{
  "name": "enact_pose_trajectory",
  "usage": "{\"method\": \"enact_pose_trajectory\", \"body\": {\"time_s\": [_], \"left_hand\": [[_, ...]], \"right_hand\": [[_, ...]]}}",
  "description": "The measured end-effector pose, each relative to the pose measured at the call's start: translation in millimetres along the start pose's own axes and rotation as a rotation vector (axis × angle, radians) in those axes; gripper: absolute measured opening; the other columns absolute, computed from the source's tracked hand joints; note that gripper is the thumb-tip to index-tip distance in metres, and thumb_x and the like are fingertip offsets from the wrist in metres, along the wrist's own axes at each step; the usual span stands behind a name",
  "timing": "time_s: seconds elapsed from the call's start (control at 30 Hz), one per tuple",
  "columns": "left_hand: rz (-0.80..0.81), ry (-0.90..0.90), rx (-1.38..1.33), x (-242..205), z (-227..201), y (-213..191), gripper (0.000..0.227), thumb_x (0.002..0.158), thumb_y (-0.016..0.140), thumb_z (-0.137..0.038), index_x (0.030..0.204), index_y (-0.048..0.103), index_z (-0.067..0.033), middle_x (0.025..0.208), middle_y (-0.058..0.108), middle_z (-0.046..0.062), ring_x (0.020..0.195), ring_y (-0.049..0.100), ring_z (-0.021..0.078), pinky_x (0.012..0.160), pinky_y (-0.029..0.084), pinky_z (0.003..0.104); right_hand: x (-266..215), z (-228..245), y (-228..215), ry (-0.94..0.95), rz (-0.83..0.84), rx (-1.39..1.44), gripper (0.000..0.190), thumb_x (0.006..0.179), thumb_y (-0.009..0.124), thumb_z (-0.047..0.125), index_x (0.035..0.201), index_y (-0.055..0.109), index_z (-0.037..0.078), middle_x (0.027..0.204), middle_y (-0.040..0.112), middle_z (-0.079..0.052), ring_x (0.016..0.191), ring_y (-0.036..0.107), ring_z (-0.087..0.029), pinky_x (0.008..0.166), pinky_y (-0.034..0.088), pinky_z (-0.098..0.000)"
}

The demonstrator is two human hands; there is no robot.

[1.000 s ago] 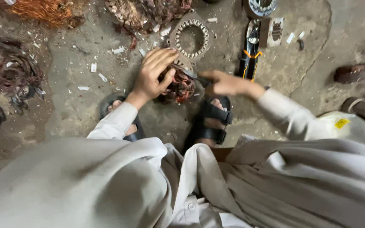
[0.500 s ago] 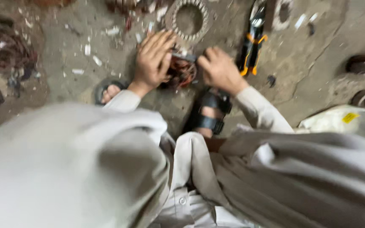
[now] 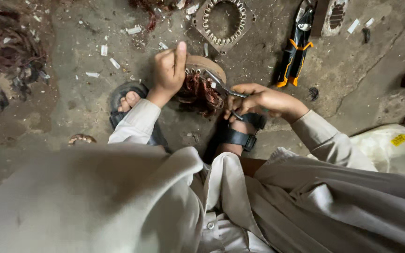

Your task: The person sits on the floor and uses pliers to cut and pull copper wire from circular metal cores. They repeatedly cut the wire, pull it out, and place the stripped cores aside while accumulating loose copper wire on the floor.

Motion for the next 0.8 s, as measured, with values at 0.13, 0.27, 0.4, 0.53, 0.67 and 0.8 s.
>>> {"method": "enact_pose_trajectory", "body": {"time_s": [0.13, 0.27, 0.4, 0.53, 0.67, 0.8], "left_hand": [[-0.019, 0.091, 0.135, 15.9, -7.0, -2.7, 0.041, 0.113, 0.055, -0.015, 0.077, 0.062, 0.0022, 0.072, 0.059, 0.015, 0.064, 0.057, 0.0288, 0.060, 0.041, 0.042], [-0.137, 0.200, 0.338, 28.3, -10.5, -3.4, 0.027, 0.109, 0.060, -0.014, 0.089, 0.069, 0.0006, 0.095, 0.063, 0.013, 0.093, 0.056, 0.0286, 0.083, 0.044, 0.043], [-0.189, 0.102, 0.453, 26.7, 1.6, 3.0, 0.022, 0.108, 0.063, -0.020, 0.101, 0.077, -0.0047, 0.109, 0.062, 0.008, 0.109, 0.052, 0.0248, 0.095, 0.041, 0.042], [-0.121, 0.047, 0.511, 21.2, 26.3, 9.5, 0.020, 0.108, 0.063, -0.022, 0.099, 0.074, -0.0069, 0.108, 0.065, 0.006, 0.108, 0.053, 0.0242, 0.094, 0.036, 0.042], [-0.117, 0.077, 0.624, 35.8, 33.0, 8.7, 0.026, 0.107, 0.063, -0.031, 0.095, 0.074, -0.0110, 0.105, 0.067, 0.003, 0.107, 0.053, 0.0236, 0.093, 0.035, 0.043], [-0.055, 0.115, 0.384, 47.4, -14.5, 4.3, 0.033, 0.114, 0.061, -0.035, 0.103, 0.075, -0.0068, 0.112, 0.069, 0.009, 0.115, 0.053, 0.0266, 0.097, 0.035, 0.045]], "right_hand": [[1.8, 7.3, -5.4, -0.105, -0.098, -0.400, 0.047, 0.078, 0.063, 0.005, 0.125, 0.063, -0.003, 0.110, 0.069, -0.021, 0.100, 0.068, -0.032, 0.087, 0.052, -0.0407], [27.0, 25.8, -19.7, -0.312, -0.287, -1.373, 0.046, 0.069, 0.070, 0.014, 0.113, 0.060, 0.006, 0.098, 0.061, -0.021, 0.081, 0.063, -0.037, 0.066, 0.050, -0.0453], [49.1, 53.4, -54.0, -0.771, -0.356, -2.050, 0.030, 0.086, 0.074, 0.023, 0.110, 0.056, 0.023, 0.094, 0.053, -0.007, 0.086, 0.057, -0.024, 0.070, 0.047, -0.0380], [29.2, 57.4, -40.0, -0.871, -0.443, -2.127, 0.031, 0.081, 0.073, 0.029, 0.106, 0.056, 0.020, 0.099, 0.056, -0.009, 0.091, 0.058, -0.026, 0.079, 0.048, -0.0414], [-10.0, 27.2, 13.1, -0.342, -0.441, -1.123, 0.041, 0.066, 0.071, 0.019, 0.104, 0.061, 0.006, 0.098, 0.064, -0.018, 0.090, 0.064, -0.034, 0.080, 0.051, -0.0455], [-34.4, 1.1, 15.8, -0.131, -0.324, -0.516, 0.039, 0.079, 0.060, 0.006, 0.117, 0.058, -0.002, 0.108, 0.064, -0.021, 0.099, 0.064, -0.036, 0.085, 0.050, -0.0405]]}}
Point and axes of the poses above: each hand's wrist, its own x-axis towards the middle knuckle, its own y-axis out of the palm, z = x × y, the point moved 1 cm from there along x, towards the middle knuckle
